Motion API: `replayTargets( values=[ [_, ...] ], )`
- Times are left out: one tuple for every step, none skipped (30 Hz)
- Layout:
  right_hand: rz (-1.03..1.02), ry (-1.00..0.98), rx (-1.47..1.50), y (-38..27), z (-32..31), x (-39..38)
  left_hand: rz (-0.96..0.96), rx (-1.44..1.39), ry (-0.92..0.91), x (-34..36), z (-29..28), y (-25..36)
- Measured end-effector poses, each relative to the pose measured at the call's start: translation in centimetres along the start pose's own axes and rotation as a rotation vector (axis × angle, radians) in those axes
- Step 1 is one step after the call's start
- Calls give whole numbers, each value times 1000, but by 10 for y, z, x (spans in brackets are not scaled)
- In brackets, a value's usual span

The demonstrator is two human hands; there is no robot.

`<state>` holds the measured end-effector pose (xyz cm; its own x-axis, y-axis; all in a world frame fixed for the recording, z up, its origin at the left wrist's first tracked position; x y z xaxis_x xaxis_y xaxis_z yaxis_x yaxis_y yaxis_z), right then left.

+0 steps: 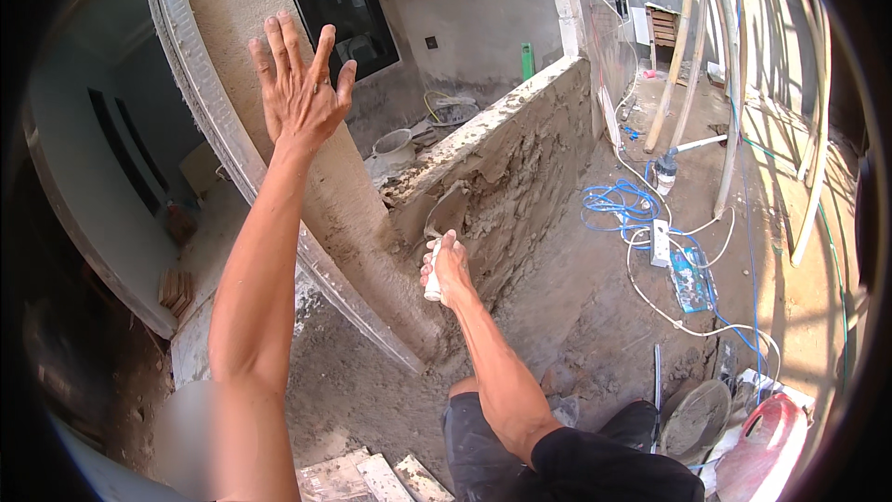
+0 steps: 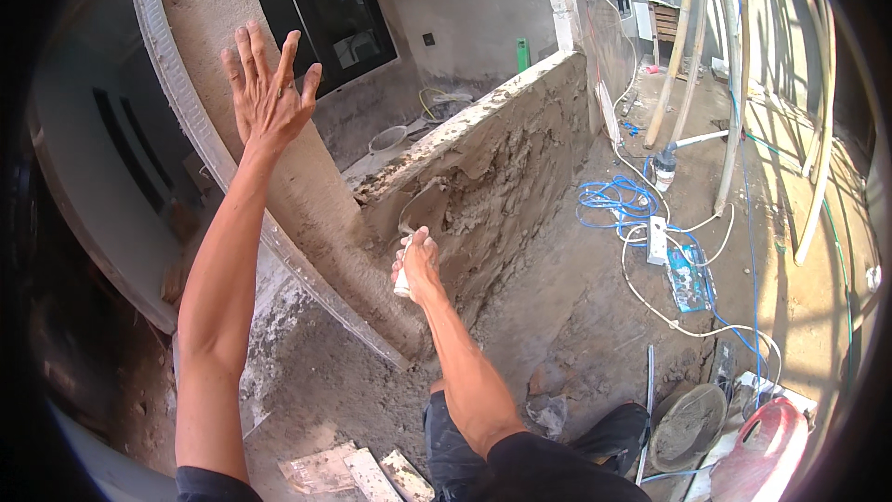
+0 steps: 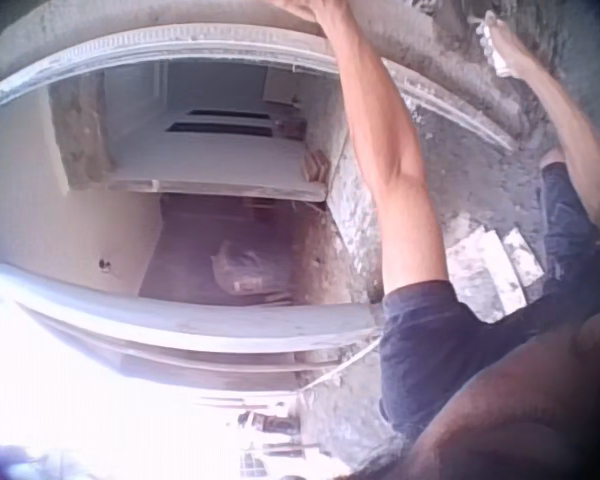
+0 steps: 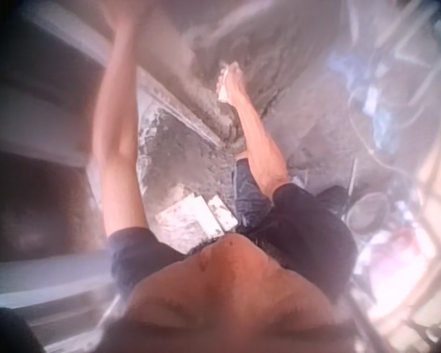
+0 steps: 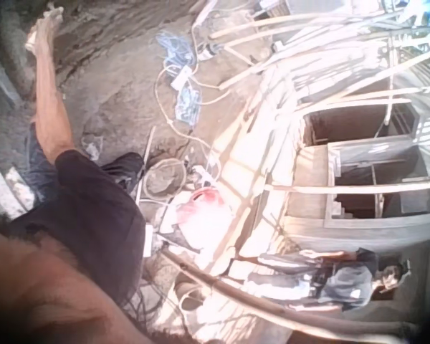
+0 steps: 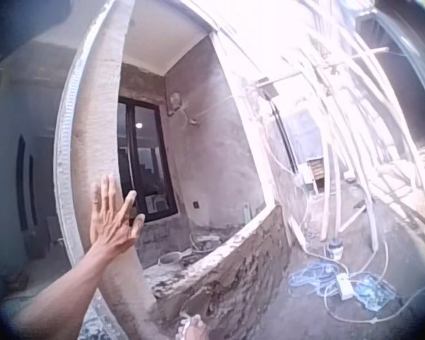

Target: The person applies mortar to a low concrete wall using a trowel, taking mortar from a bucket and smoothing it against the wall surface while using a straight edge to align the plaster.

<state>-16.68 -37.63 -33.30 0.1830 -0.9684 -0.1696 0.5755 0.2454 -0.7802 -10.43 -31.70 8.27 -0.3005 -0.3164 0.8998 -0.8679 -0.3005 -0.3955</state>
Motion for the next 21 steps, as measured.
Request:
replayTargets(
  values=[
    [-39,7,2,-6,8,-2,-7,-3,2,0,0,-1],
    [-43,11,0,-10,16,-4,-11,-9,-7,0,1,0],
    [-61,10,-15,-16,23,-6,-14,-15,-16,1,1,1],
    [-80,9,-30,-21,30,-10,-16,-21,-23,2,0,1],
    [-102,21,-46,-24,36,-18,-18,-27,-22,0,0,0],
    [-108,28,-45,-27,41,-25,-22,-7,-34,0,0,-1],
    [-128,1,-112,-31,50,-32,-26,13,-46,0,0,-2],
    [-148,-21,-182,-34,57,-36,-25,-1,-42,0,-2,-1],
    [-161,-57,-178,-34,65,-42,-29,11,-60,0,-3,-1],
    [-155,-45,-193,-30,68,-51,-32,23,-78,1,-3,0],
    [-144,-77,-240,-23,78,-62,-29,28,-82,1,-3,-1],
    [-128,-106,-291,-18,83,-76,-27,16,-85,0,-4,-4],
    [-127,-92,-292,-15,77,-91,-21,33,-81,1,-4,-5],
    [-149,-180,-353,-13,81,-110,-14,47,-81,-2,-3,-4],
    [-168,-267,-415,-9,82,-127,-6,38,-86,-4,-5,-1],
    [-162,-241,-418,-8,64,-140,4,4,-75,-5,-4,5],
    [-161,-255,-466,-7,44,-157,10,8,-76,-6,0,6],
    [-157,-265,-513,-5,18,-170,16,8,-78,-8,4,10],
    [-126,-216,-533,-5,-19,-180,9,36,-106,-10,6,16],
    [-95,-187,-542,-4,-53,-193,7,86,-132,-10,4,13],
    [-65,-166,-540,-6,-92,-207,3,127,-132,-7,-3,7]
  ],
)
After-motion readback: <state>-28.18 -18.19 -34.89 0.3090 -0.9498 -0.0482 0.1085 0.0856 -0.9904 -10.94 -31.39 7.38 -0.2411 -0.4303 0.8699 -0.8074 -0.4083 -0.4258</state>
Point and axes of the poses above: each hand's wrist, its own x-axis towards the middle knuckle, its own z-axis out of the palm, y = z × x, the point moved 10 cm from there along x, towards the middle knuckle, and after that the axes turned 6 degrees about -x, right-handed, at the moved point
